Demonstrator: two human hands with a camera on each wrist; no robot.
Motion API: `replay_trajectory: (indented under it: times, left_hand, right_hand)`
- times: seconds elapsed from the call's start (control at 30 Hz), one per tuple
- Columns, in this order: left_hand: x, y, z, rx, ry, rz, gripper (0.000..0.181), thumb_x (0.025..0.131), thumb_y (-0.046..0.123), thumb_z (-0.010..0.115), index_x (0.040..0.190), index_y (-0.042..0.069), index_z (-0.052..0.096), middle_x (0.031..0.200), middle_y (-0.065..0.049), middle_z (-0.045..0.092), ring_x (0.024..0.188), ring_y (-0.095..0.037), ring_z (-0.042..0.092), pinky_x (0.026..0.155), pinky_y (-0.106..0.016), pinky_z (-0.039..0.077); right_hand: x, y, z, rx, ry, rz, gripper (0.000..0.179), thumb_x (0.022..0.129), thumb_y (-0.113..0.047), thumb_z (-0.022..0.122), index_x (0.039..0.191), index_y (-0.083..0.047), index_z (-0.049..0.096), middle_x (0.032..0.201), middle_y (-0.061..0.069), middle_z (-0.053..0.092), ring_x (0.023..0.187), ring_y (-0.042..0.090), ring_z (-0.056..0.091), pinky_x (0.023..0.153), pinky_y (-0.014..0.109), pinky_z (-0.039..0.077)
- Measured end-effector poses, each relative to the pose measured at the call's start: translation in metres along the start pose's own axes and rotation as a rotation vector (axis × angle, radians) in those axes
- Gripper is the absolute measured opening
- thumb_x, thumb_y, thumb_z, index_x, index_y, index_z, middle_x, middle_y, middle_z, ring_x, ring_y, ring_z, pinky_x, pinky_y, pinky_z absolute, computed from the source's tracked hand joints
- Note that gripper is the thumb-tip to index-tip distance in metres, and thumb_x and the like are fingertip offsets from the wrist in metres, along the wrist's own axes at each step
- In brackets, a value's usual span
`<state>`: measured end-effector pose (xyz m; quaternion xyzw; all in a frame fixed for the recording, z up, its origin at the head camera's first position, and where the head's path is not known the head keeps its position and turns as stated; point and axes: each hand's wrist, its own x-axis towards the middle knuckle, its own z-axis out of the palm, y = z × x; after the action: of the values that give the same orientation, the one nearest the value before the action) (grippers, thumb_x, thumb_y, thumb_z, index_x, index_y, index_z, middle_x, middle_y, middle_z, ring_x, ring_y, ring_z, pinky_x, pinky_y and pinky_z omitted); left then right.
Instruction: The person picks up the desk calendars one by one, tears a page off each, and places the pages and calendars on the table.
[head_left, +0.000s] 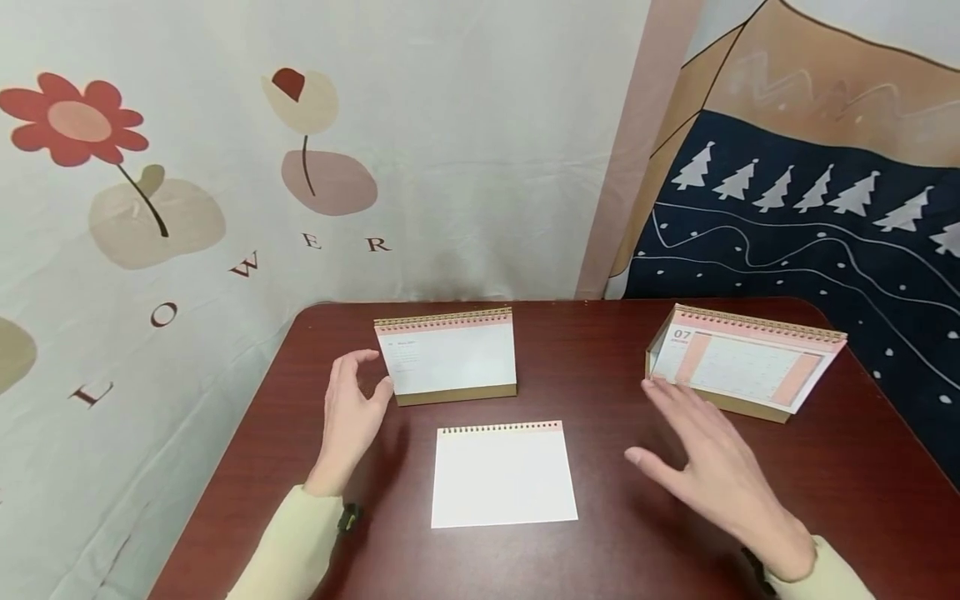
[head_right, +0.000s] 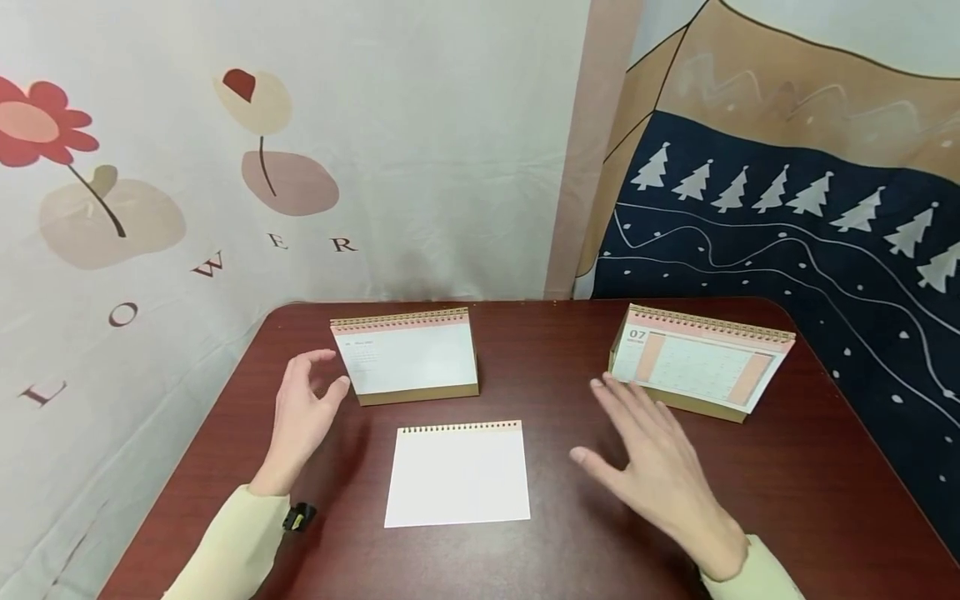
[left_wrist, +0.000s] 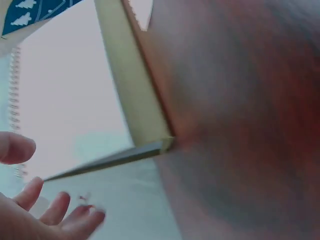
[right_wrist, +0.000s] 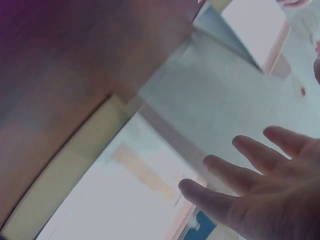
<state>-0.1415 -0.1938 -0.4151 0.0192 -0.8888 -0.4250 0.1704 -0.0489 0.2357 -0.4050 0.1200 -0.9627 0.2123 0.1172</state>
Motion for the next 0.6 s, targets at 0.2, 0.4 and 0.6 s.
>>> replay_trajectory:
  times: [0.2, 0.4, 0.6]
  left_hand:
    - [-0.008, 0.028, 0.002, -0.046, 0.139, 0.219, 0.045, 0.083, 0.004, 0.067, 0.127, 0.003, 0.058, 0.140, -0.013, 0.049, 0.132, -0.029, 0.047, 0.103, -0.046, 0.039]
    - [-0.019, 0.057, 0.016, -0.073, 0.166, 0.423, 0.049, 0.081, 0.006, 0.066, 0.128, 0.003, 0.058, 0.140, -0.014, 0.052, 0.133, -0.027, 0.049, 0.101, -0.044, 0.044]
    - [-0.028, 0.086, 0.037, -0.124, 0.121, 0.598, 0.055, 0.081, 0.009, 0.065, 0.134, 0.003, 0.055, 0.151, -0.013, 0.046, 0.143, -0.030, 0.043, 0.108, -0.049, 0.045]
  right_hand:
    - [-0.010, 0.021, -0.025, 0.075, 0.160, 0.120, 0.080, 0.087, -0.040, 0.075, 0.155, -0.023, 0.037, 0.156, 0.014, 0.042, 0.141, 0.040, 0.040, 0.110, 0.064, 0.033]
    - [-0.017, 0.045, -0.042, 0.074, 0.339, 0.209, 0.074, 0.088, -0.030, 0.072, 0.154, -0.022, 0.038, 0.157, 0.014, 0.042, 0.140, 0.042, 0.040, 0.117, 0.059, 0.029]
    - [-0.018, 0.069, -0.056, 0.065, 0.531, 0.290, 0.071, 0.088, -0.025, 0.067, 0.153, -0.020, 0.040, 0.154, 0.018, 0.044, 0.141, 0.040, 0.041, 0.121, 0.046, 0.028]
